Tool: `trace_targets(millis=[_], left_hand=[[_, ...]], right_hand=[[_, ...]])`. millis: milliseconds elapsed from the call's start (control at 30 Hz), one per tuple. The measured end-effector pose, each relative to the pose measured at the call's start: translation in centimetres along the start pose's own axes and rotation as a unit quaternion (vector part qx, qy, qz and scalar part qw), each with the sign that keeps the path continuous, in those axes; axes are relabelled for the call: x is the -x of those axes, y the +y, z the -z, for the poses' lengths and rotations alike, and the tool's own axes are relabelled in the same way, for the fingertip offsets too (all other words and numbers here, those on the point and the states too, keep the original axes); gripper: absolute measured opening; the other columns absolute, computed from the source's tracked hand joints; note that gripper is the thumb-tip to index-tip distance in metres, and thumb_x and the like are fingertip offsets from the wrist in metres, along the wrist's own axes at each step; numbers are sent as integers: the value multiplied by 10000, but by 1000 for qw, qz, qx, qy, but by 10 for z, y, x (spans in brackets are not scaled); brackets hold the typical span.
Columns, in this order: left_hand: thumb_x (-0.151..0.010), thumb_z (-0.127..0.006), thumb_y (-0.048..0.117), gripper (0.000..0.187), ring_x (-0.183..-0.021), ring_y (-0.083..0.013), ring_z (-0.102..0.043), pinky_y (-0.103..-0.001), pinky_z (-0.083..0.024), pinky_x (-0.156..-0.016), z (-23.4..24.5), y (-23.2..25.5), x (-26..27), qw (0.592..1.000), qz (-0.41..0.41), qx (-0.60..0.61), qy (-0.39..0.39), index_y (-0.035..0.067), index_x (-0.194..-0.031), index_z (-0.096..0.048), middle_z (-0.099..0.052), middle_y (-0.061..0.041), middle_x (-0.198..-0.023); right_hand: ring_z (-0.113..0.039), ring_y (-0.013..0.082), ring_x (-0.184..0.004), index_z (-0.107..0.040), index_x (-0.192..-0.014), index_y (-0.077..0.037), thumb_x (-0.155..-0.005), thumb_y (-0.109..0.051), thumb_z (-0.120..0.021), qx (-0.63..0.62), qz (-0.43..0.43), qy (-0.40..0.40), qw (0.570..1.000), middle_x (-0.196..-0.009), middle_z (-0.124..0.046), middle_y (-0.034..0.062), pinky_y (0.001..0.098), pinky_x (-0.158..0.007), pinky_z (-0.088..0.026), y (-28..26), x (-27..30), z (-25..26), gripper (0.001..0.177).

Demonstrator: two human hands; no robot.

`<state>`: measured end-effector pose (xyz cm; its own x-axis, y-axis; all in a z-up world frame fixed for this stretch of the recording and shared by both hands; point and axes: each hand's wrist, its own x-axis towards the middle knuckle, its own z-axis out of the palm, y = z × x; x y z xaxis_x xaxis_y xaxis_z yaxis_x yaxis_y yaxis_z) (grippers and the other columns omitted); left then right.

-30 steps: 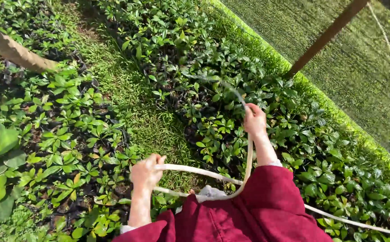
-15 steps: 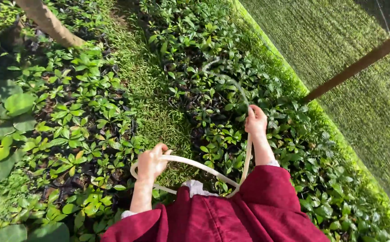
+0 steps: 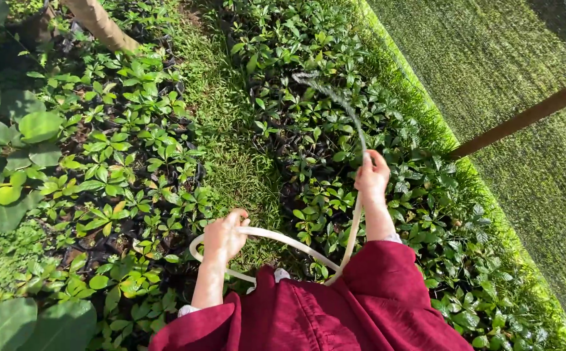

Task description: Watering a nursery of small plants using a garden hose.

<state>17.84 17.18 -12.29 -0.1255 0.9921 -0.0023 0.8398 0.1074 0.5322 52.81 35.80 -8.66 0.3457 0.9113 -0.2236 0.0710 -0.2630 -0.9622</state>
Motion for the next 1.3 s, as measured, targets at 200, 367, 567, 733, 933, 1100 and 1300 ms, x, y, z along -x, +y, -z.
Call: trace_targets(millis=[200,367,567,733,933,1100,1300], left_hand=[[-914,-694,335,127,-604,-296,-715,-432,-565,-596,9,8,9,1000,4,18,18,250,-1008,-685,-713,-59,-609],[-882,-730,338,126,-573,-318,-697,-445,-557,-592,12,2,18,999,-12,13,43,249,-965,-696,-682,-64,-559],[-867,-753,331,135,-530,-317,-674,-452,-532,-527,9,-1,30,999,0,16,37,236,-941,-692,-650,-53,-528],[-844,-781,324,149,-510,-298,-660,-444,-500,-481,7,-5,38,995,-26,50,86,219,-907,-696,-637,-47,-521],[-855,-773,331,160,-472,-278,-642,-415,-502,-460,7,-11,39,991,-42,63,114,201,-905,-693,-623,-29,-504],[-903,-737,353,147,-437,-250,-635,-406,-496,-424,8,-10,42,998,-7,32,59,216,-937,-697,-620,-22,-483],[-896,-737,371,163,-436,-236,-635,-392,-502,-430,4,-14,49,998,-8,9,58,219,-937,-698,-623,-14,-486]], right_hand=[[-419,78,-428,-647,-1205,-183,-1027,-255,-609,-2,-23,-47,999,-619,-486,-27,257,-353,-311,8,1,-4,196],[-465,89,-451,-650,-1213,-183,-1030,-244,-600,42,-57,-21,997,-640,-515,-17,261,-373,-356,37,-8,-2,199],[-455,103,-457,-652,-1221,-204,-1027,-248,-597,59,-73,-19,995,-641,-516,6,269,-373,-327,43,0,-5,206],[-460,84,-454,-651,-1210,-172,-1044,-208,-581,79,16,-88,993,-634,-525,-22,272,-362,-354,15,22,-26,184],[-471,71,-459,-652,-1226,-187,-1027,-194,-589,82,18,-88,993,-624,-538,-34,269,-370,-360,-1,38,-46,209],[-475,81,-456,-648,-1218,-157,-1029,-207,-613,140,37,-83,986,-621,-551,-15,278,-377,-371,34,29,-50,198],[-470,78,-461,-642,-1237,-169,-1037,-216,-597,97,46,-72,992,-623,-538,-18,277,-387,-353,20,41,-51,211]])
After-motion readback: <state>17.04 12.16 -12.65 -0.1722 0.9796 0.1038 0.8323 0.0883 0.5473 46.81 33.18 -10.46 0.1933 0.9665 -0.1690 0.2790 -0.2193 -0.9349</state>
